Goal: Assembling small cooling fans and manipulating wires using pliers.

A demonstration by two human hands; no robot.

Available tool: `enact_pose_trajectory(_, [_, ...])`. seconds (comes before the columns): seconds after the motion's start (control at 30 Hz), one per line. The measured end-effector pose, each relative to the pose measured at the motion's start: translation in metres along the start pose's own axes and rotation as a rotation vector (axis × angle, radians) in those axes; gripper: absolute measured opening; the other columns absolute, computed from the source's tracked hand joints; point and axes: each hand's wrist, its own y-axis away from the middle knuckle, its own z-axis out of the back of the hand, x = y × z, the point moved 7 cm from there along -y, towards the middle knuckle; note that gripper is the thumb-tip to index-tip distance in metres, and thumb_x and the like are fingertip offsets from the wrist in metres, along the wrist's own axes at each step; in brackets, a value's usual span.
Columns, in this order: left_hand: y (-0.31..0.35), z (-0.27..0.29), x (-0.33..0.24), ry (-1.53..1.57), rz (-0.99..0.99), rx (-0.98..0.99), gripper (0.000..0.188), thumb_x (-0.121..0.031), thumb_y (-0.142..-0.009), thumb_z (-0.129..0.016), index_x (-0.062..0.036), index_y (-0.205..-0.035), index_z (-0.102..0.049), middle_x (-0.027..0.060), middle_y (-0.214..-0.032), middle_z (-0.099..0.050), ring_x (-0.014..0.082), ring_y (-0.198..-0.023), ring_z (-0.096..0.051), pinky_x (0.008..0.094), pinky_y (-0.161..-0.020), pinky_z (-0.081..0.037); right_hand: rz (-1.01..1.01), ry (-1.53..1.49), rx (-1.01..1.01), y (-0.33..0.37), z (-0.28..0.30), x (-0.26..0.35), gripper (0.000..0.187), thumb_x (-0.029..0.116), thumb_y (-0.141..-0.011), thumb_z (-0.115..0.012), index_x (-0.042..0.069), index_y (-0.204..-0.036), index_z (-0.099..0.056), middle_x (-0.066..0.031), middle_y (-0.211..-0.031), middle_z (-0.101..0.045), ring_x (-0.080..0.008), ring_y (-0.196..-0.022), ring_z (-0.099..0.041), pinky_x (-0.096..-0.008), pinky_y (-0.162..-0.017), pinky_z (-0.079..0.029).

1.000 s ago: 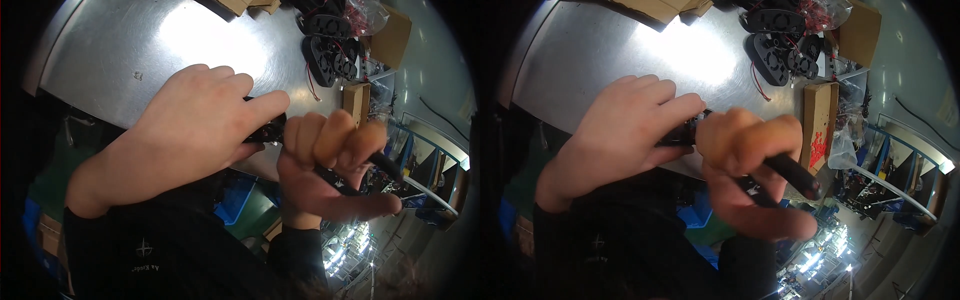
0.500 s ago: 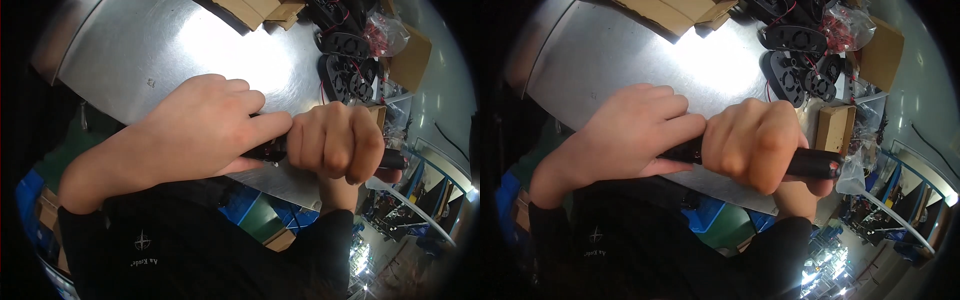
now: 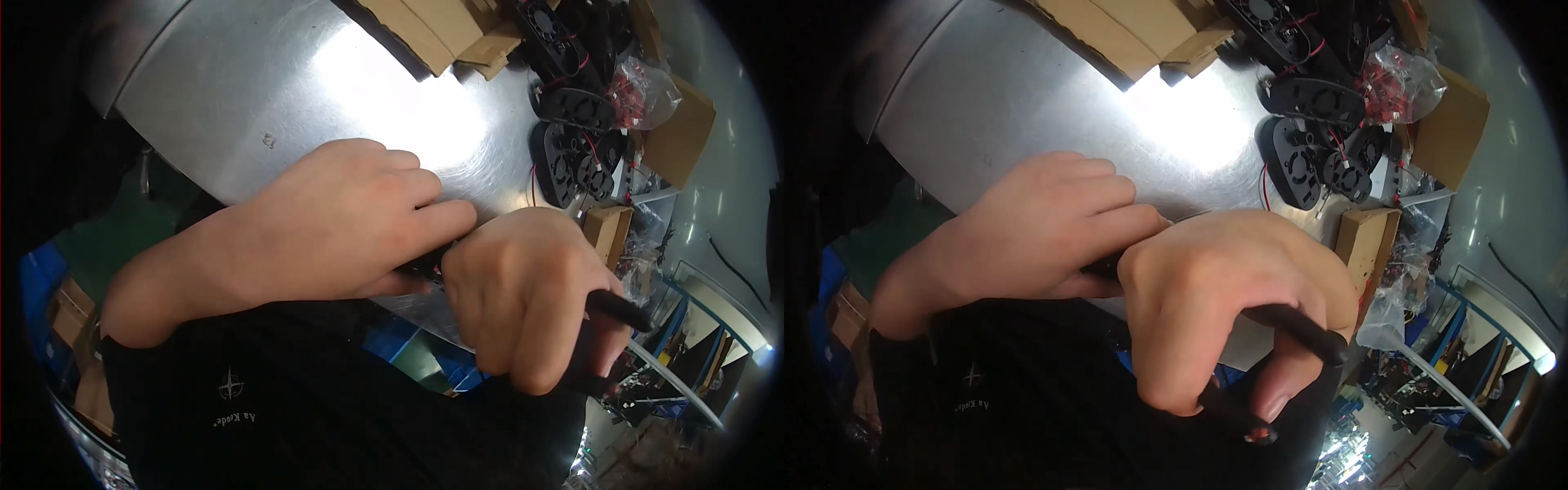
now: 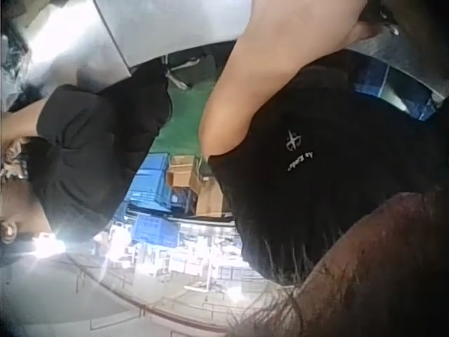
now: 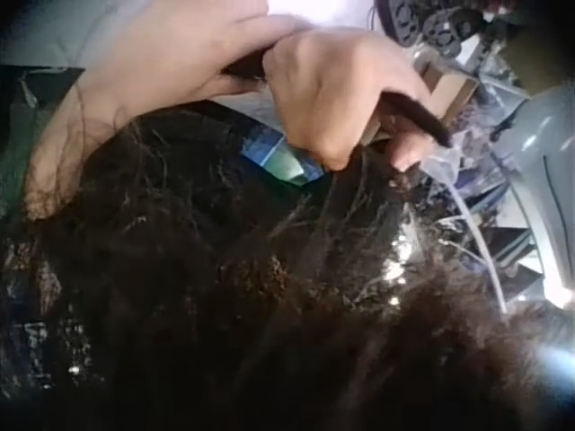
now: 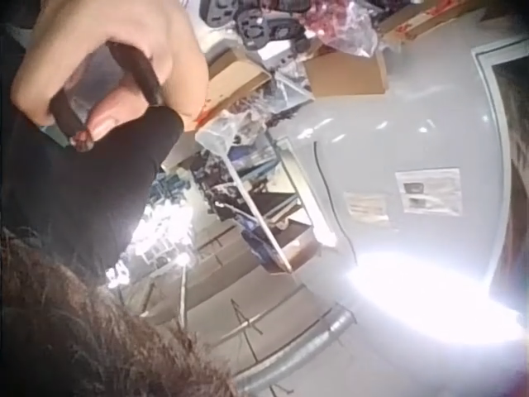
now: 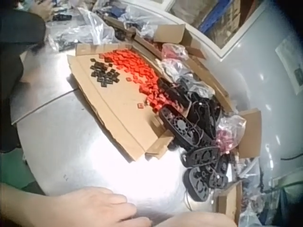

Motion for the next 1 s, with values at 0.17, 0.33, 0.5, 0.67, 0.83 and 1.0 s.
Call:
enact_pose_trajectory(0.17, [-0.003,0.001,-0.001,-0.014,-0.025,0.025,0.048,-0.033,-0.079,-0.087,-0.0105,-0.112,-0.062,0.007,-0.089,-0.065,0.0274,-0.088,-0.068,0.0403,-0.077,-0.055,0.116,0.274,-0.445,0.011,0.001,0.007,0.055,0.054,-0.099,-0.065,0.003,-0.08,-0.065,-0.0044,-0.066,-0.05,-0.0182,-0.048,-0.053,-0.0301,-0.038,-0.032])
enact_pose_trajectory(0.33, [-0.003,-0.001,-0.002,-0.067,-0.03,-0.022,0.051,-0.035,-0.08,-0.087,-0.0121,-0.117,-0.061,0.0065,-0.089,-0.062,0.0272,-0.085,-0.066,0.0411,-0.073,-0.054,0.383,0.761,-1.107,0.05,-0.044,0.033,0.064,0.067,-0.092,-0.072,0.014,-0.119,-0.048,0.0022,-0.079,-0.05,-0.011,-0.056,-0.048,-0.0282,-0.051,-0.037])
enact_pose_trajectory(0.5, [-0.005,-0.003,-0.004,-0.093,-0.025,-0.045,0.05,-0.034,-0.08,-0.086,-0.0127,-0.117,-0.061,0.0063,-0.089,-0.061,0.0274,-0.086,-0.065,0.0409,-0.073,-0.054,0.358,0.873,-1.516,0.056,-0.063,0.015,0.084,0.085,-0.085,-0.061,0.014,-0.129,-0.049,-0.0008,-0.088,-0.044,-0.0129,-0.067,-0.043,-0.032,-0.065,-0.035])
enact_pose_trajectory(0.67, [-0.004,-0.002,-0.005,-0.13,-0.014,-0.072,0.049,-0.032,-0.081,-0.086,-0.0132,-0.118,-0.06,0.0069,-0.09,-0.062,0.0276,-0.087,-0.066,0.0403,-0.074,-0.054,0.406,0.998,-1.633,0.053,-0.062,0.006,0.086,0.088,-0.085,-0.056,0.013,-0.127,-0.049,-0.0028,-0.089,-0.044,-0.0146,-0.069,-0.043,-0.0341,-0.066,-0.036])
enact_pose_trajectory(0.83, [-0.001,-0.004,-0.006,-0.164,-0.02,-0.083,0.048,-0.032,-0.081,-0.086,-0.0127,-0.114,-0.057,0.0073,-0.089,-0.063,0.0278,-0.087,-0.067,0.0398,-0.074,-0.054,0.378,0.891,-1.719,0.05,-0.052,0.001,0.088,0.09,-0.087,-0.049,0.011,-0.124,-0.049,-0.0037,-0.089,-0.044,-0.0153,-0.069,-0.044,-0.0328,-0.066,-0.035])
enact_pose_trajectory(1.0, [0.001,-0.002,-0.006,-0.155,-0.03,-0.089,0.049,-0.033,-0.08,-0.086,-0.0119,-0.112,-0.056,0.0077,-0.089,-0.063,0.0283,-0.087,-0.067,0.0403,-0.074,-0.054,0.315,0.952,-1.729,0.046,-0.049,-0.001,0.088,0.091,-0.088,-0.047,0.01,-0.122,-0.048,-0.0036,-0.086,-0.043,-0.0152,-0.067,-0.042,-0.0329,-0.065,-0.035])
